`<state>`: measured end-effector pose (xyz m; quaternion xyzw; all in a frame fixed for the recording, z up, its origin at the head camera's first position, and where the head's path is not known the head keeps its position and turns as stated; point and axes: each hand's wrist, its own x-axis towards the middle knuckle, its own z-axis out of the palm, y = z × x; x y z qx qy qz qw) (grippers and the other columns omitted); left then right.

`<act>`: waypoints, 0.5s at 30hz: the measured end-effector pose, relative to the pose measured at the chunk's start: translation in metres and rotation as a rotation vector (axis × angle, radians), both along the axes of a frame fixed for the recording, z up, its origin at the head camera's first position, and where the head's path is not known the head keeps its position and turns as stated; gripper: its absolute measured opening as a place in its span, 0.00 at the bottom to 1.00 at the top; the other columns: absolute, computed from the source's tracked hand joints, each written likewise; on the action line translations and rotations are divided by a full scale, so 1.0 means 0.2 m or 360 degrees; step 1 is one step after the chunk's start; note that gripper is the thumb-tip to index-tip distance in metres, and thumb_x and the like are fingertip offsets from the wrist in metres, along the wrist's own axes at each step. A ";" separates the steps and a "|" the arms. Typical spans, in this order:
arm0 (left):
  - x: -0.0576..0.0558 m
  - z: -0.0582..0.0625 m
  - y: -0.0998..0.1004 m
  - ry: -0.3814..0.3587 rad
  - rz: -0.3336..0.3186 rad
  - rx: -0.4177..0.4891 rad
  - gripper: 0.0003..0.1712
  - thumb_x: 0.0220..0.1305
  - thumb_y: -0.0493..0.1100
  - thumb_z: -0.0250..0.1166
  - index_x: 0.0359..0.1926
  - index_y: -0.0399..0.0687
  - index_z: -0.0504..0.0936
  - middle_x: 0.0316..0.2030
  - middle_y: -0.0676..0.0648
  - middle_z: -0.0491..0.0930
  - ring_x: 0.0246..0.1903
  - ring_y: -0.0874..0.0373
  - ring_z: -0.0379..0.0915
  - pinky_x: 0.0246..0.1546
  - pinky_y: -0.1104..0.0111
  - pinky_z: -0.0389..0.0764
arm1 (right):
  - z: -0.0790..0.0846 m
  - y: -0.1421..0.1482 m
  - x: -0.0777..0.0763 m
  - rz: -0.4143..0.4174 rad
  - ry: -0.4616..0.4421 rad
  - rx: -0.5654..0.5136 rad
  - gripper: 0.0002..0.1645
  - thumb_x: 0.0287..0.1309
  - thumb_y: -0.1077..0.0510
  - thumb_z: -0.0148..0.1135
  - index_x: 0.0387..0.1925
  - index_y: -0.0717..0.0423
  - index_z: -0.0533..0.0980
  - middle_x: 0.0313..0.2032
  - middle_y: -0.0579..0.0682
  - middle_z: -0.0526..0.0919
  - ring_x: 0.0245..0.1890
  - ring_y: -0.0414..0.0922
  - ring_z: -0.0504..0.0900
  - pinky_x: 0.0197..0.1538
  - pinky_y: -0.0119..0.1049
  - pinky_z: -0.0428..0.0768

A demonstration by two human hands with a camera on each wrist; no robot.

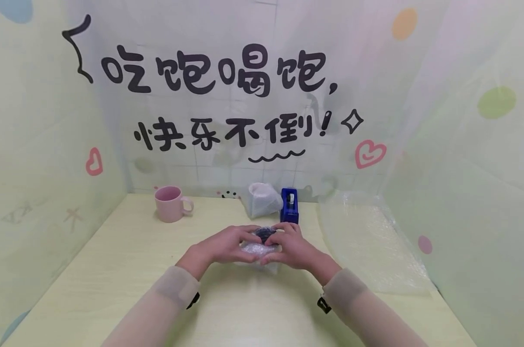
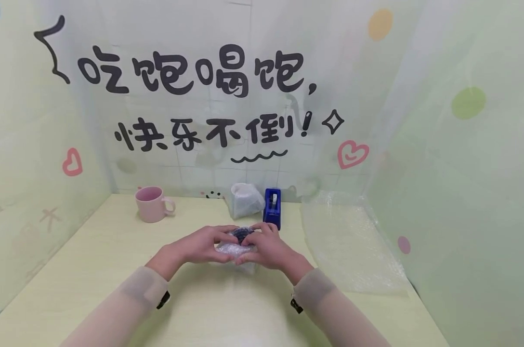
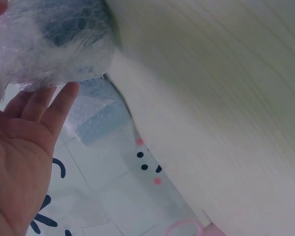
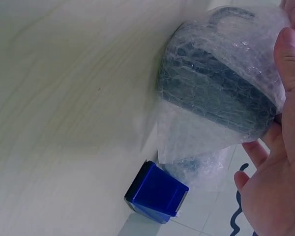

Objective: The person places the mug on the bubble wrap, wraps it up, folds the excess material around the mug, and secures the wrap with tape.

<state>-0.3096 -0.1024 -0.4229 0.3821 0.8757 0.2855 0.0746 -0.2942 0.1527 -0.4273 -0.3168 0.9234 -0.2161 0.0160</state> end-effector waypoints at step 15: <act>0.02 0.00 0.03 0.0022 0.0084 0.0010 0.23 0.73 0.52 0.72 0.63 0.47 0.90 0.77 0.40 0.74 0.75 0.38 0.73 0.78 0.44 0.73 | 0.07 0.08 -0.10 0.0032 -0.0216 -0.0179 0.21 0.66 0.40 0.77 0.52 0.48 0.90 0.57 0.48 0.90 0.67 0.53 0.79 0.74 0.59 0.73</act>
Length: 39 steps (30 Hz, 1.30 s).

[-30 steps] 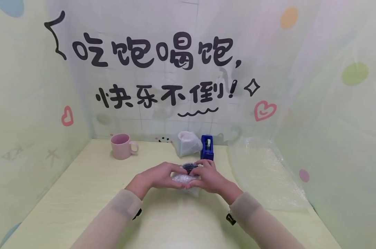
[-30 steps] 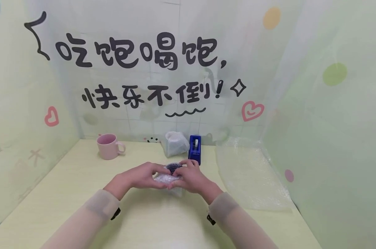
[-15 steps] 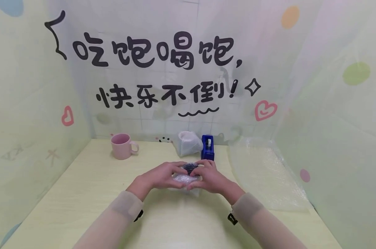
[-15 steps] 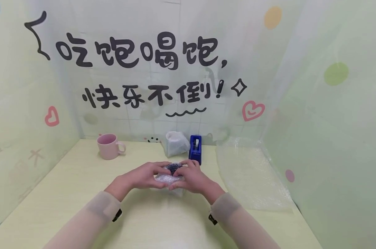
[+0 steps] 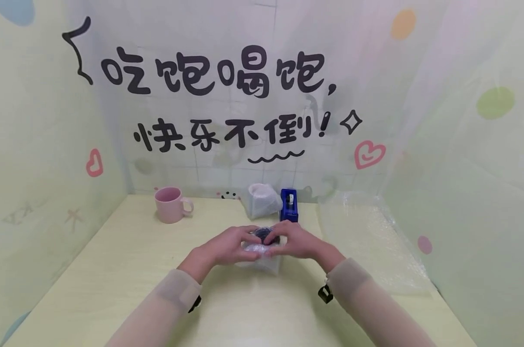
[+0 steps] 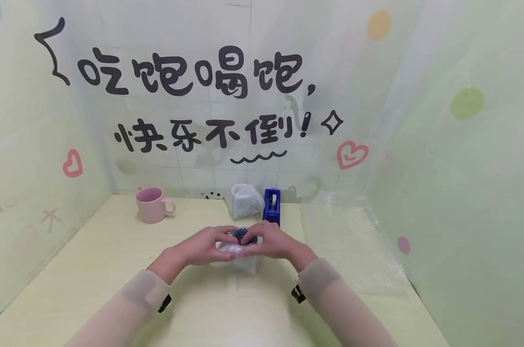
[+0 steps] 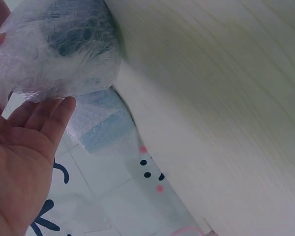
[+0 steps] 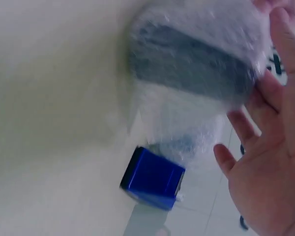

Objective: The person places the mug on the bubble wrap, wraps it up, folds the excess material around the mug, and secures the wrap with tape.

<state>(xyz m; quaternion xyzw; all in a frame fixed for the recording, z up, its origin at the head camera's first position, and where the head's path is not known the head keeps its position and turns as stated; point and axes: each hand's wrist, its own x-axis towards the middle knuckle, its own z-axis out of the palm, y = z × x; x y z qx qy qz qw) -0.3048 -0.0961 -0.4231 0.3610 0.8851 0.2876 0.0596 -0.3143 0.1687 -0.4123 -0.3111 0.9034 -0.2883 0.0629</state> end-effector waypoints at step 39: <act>-0.01 -0.04 -0.01 0.0058 0.0038 0.0077 0.27 0.71 0.54 0.73 0.63 0.43 0.90 0.76 0.35 0.75 0.75 0.35 0.73 0.76 0.43 0.75 | -0.15 0.09 -0.50 -0.1295 -0.0620 -0.0748 0.31 0.77 0.49 0.65 0.69 0.68 0.79 0.71 0.65 0.80 0.77 0.61 0.74 0.83 0.55 0.69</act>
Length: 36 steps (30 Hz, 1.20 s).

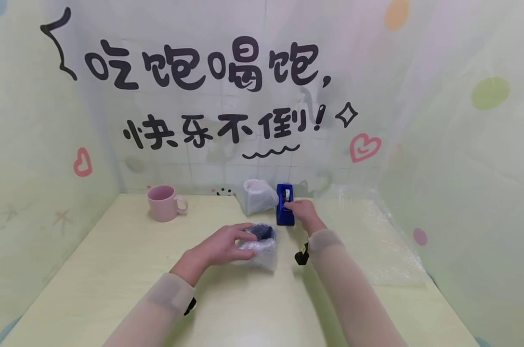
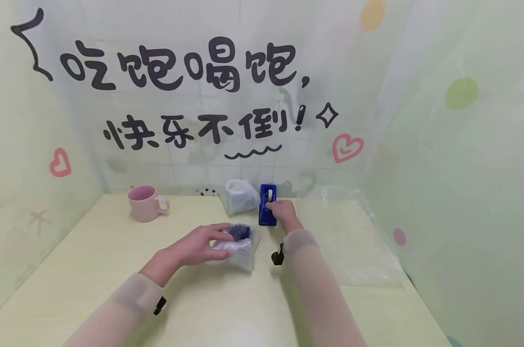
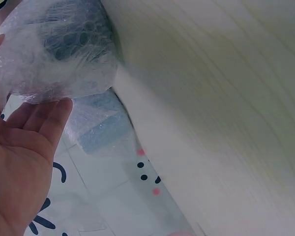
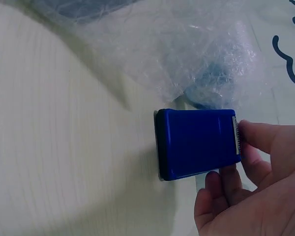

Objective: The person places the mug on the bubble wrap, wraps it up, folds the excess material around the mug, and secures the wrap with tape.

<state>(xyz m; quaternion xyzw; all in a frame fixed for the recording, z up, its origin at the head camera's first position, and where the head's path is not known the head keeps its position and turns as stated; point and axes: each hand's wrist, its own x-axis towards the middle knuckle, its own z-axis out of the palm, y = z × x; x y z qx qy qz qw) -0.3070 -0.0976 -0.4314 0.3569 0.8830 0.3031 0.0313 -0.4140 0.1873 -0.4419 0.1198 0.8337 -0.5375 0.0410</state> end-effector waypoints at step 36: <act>0.01 -0.02 0.00 -0.0093 0.0056 0.0054 0.27 0.70 0.52 0.75 0.64 0.45 0.89 0.78 0.37 0.73 0.77 0.35 0.70 0.78 0.42 0.72 | -0.07 -0.14 0.21 -0.0207 0.0101 -0.0646 0.12 0.76 0.60 0.62 0.51 0.67 0.81 0.42 0.55 0.84 0.42 0.44 0.82 0.45 0.34 0.86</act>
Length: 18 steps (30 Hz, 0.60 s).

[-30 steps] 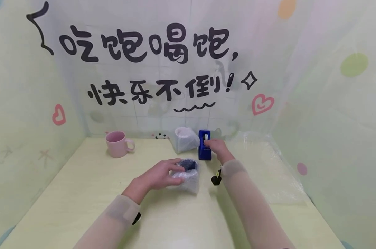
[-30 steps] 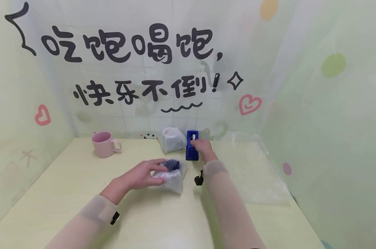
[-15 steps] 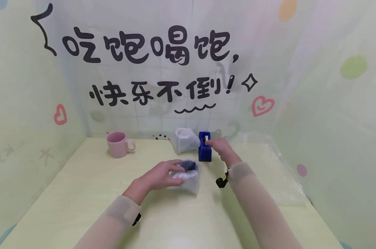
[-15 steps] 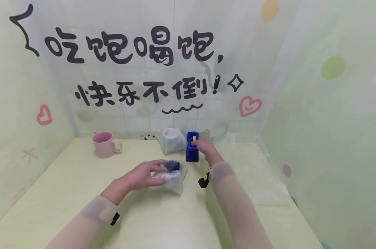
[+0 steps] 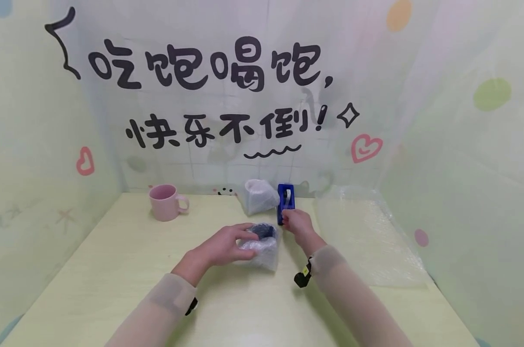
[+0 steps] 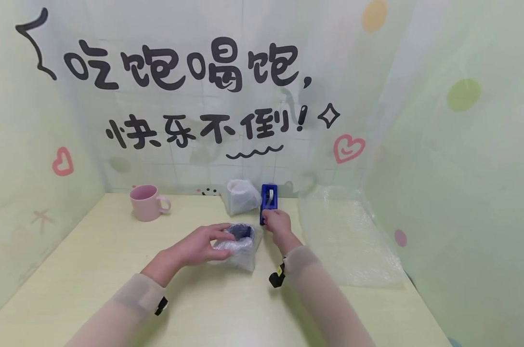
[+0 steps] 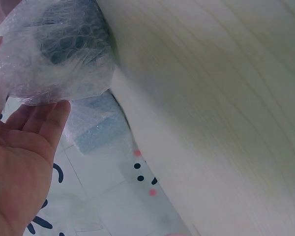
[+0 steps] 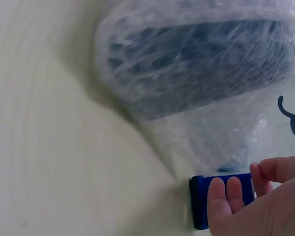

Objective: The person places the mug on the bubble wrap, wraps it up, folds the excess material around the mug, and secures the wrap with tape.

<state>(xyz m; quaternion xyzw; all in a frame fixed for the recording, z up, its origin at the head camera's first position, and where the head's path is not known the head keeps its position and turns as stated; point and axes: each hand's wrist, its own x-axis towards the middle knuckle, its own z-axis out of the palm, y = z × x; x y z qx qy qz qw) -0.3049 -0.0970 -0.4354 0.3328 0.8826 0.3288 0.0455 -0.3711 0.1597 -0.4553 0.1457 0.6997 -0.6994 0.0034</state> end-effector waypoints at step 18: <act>0.01 0.01 -0.01 -0.0028 0.0021 -0.0005 0.26 0.70 0.53 0.75 0.64 0.45 0.89 0.78 0.37 0.73 0.78 0.35 0.69 0.80 0.42 0.70 | -0.09 0.15 0.14 0.0438 0.0264 -0.0249 0.19 0.74 0.67 0.49 0.25 0.50 0.67 0.76 0.75 0.69 0.82 0.65 0.65 0.86 0.60 0.62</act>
